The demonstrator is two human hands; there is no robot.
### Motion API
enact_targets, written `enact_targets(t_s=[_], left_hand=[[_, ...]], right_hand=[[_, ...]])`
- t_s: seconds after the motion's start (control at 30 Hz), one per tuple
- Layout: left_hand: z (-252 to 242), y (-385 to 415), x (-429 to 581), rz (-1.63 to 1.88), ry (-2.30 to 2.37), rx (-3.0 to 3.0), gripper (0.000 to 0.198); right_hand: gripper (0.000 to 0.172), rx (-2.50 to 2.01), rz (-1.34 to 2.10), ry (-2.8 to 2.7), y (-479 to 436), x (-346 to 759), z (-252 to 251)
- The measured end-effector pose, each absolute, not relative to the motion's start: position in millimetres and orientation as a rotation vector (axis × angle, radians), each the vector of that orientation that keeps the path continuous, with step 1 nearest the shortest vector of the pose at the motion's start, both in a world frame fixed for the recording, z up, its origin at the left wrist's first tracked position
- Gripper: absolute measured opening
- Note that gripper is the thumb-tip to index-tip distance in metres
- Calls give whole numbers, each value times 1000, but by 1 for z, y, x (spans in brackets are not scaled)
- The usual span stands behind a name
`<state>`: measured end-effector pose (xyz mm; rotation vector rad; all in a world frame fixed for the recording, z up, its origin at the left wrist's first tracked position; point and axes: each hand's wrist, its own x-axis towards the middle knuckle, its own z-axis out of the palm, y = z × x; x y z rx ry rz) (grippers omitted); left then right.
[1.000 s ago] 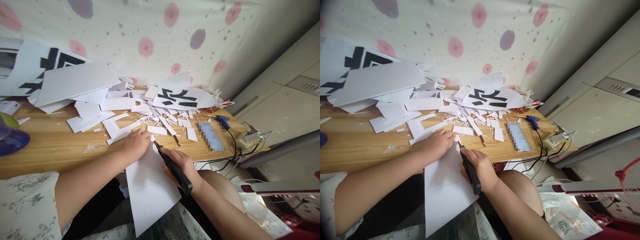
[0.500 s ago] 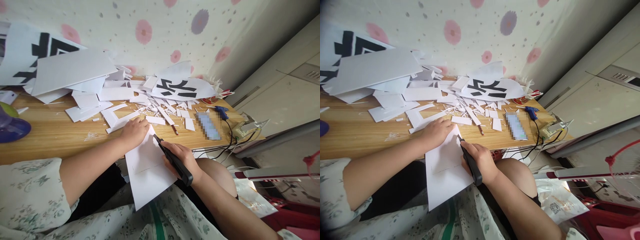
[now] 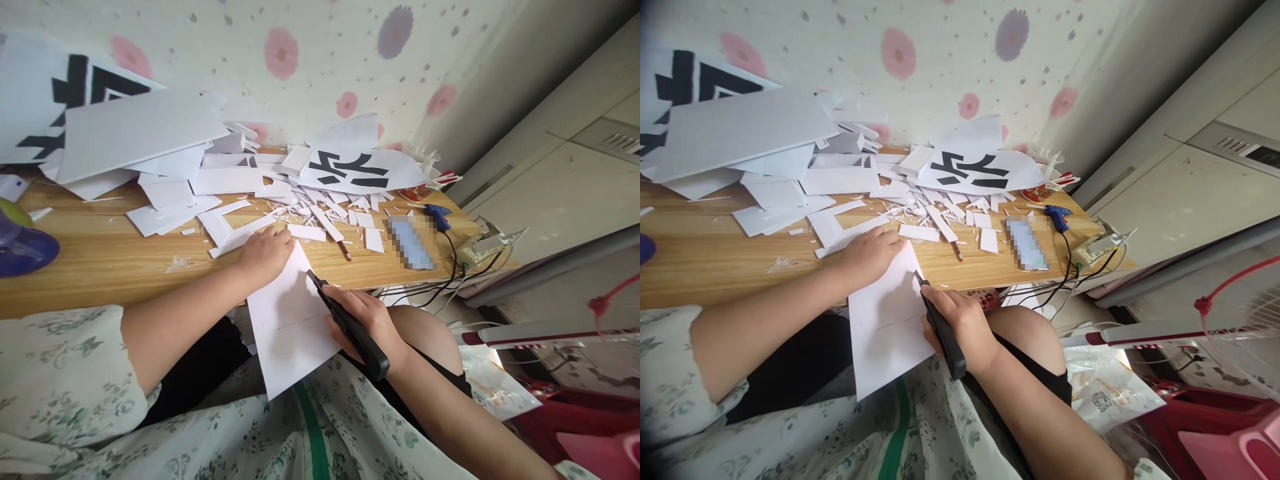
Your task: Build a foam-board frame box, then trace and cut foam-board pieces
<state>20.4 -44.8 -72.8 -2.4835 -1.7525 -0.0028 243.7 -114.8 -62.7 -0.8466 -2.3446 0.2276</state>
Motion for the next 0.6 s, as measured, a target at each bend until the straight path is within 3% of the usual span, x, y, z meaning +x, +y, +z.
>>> enact_targets(t_s=[0.6], left_hand=[[-71,-47,20,-19,-1775,-2491,38]], right_hand=[[40,-864,248,-2324,-143,259,-72]])
